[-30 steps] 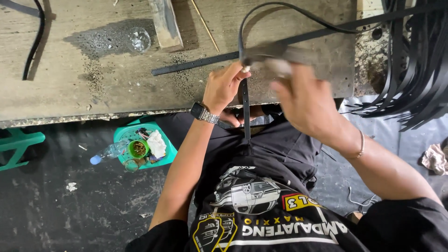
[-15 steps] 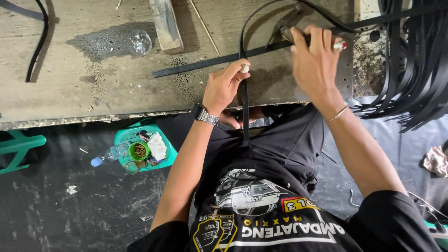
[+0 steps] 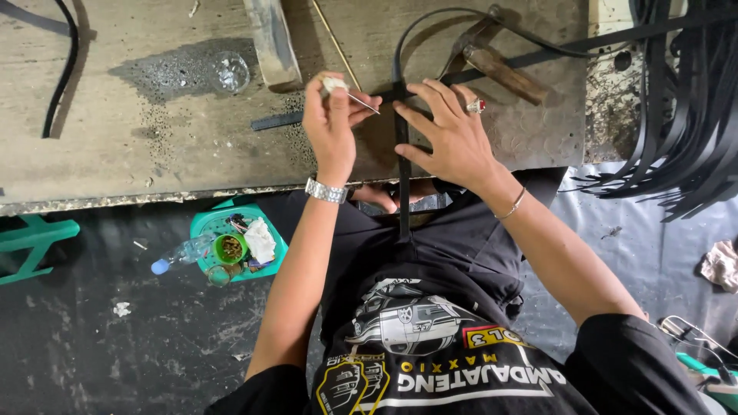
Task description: Applying edge paint to leather straps and hammering them flat on a workbench
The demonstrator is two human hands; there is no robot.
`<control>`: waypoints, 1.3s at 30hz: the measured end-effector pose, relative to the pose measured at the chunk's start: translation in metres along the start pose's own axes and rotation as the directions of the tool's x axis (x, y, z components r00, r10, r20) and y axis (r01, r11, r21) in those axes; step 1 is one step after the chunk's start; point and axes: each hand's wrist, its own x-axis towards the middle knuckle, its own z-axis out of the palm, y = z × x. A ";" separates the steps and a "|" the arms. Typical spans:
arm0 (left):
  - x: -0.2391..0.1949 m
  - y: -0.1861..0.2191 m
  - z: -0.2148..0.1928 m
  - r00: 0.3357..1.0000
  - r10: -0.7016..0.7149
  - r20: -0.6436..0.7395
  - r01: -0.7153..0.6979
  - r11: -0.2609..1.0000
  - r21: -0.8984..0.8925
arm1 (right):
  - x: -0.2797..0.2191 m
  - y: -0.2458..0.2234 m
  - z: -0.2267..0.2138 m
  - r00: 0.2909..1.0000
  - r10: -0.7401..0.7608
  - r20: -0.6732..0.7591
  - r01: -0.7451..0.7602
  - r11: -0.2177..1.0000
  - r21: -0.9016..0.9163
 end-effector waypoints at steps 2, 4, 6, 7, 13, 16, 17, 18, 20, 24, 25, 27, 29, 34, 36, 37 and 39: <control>-0.004 -0.008 0.002 0.992 0.120 0.041 -0.126 0.972 0.197 | -0.002 -0.001 0.003 0.998 0.030 0.046 -0.031 0.999 0.026; -0.005 0.000 0.004 0.991 0.107 0.074 -0.122 0.965 0.231 | 0.000 -0.003 0.001 0.998 0.039 0.050 -0.042 0.998 0.044; -0.006 0.004 0.007 0.990 0.089 0.112 -0.116 0.959 0.260 | -0.001 -0.003 -0.002 0.997 0.057 0.056 -0.060 0.997 0.057; -0.006 0.004 0.007 0.989 0.081 0.124 -0.110 0.961 0.253 | -0.001 -0.003 -0.002 0.996 0.053 0.065 -0.058 0.996 0.073; -0.007 0.002 0.003 0.977 0.074 0.201 -0.124 0.961 0.247 | -0.005 -0.004 -0.006 0.995 0.040 0.094 -0.051 0.991 0.120; -0.009 -0.002 0.003 0.963 0.083 0.257 -0.160 0.942 0.296 | -0.004 -0.006 -0.009 0.990 0.066 0.127 -0.083 0.987 0.138; -0.009 -0.003 0.002 0.954 0.094 0.284 -0.191 0.923 0.333 | -0.004 -0.006 -0.009 0.989 0.074 0.131 -0.094 0.983 0.155; -0.009 -0.004 0.001 0.954 0.092 0.285 -0.189 0.924 0.333 | -0.004 -0.006 -0.009 0.988 0.076 0.132 -0.096 0.983 0.156; -0.010 -0.006 -0.001 0.942 0.087 0.324 -0.235 0.862 0.450 | -0.004 -0.005 -0.006 0.986 0.087 0.142 -0.105 0.987 0.122; -0.010 -0.008 -0.003 0.927 0.102 0.360 -0.284 0.820 0.497 | -0.003 -0.006 -0.008 0.983 0.099 0.154 -0.120 0.984 0.135; -0.010 -0.008 -0.003 0.926 0.100 0.364 -0.285 0.818 0.499 | -0.003 -0.006 -0.008 0.984 0.096 0.150 -0.116 0.985 0.129; -0.010 -0.009 -0.003 0.925 0.097 0.368 -0.285 0.817 0.502 | -0.003 -0.006 -0.007 0.985 0.095 0.147 -0.113 0.986 0.123; -0.010 -0.010 -0.003 0.922 0.097 0.375 -0.293 0.808 0.512 | -0.003 -0.006 -0.008 0.980 0.108 0.169 -0.126 0.987 0.097; -0.011 -0.012 -0.003 0.916 0.115 0.384 -0.315 0.799 0.513 | -0.003 -0.005 -0.007 0.985 0.090 0.150 -0.107 0.988 0.114; -0.012 -0.013 -0.003 0.909 0.127 0.396 -0.336 0.784 0.521 | -0.003 -0.006 -0.008 0.983 0.094 0.160 -0.114 0.986 0.123; -0.013 -0.015 -0.003 0.903 0.136 0.408 -0.352 0.779 0.519 | -0.003 -0.005 -0.008 0.984 0.092 0.152 -0.111 0.987 0.120; -0.014 -0.015 -0.003 0.896 0.147 0.418 -0.368 0.773 0.517 | -0.003 -0.005 -0.008 0.986 0.089 0.144 -0.106 0.988 0.115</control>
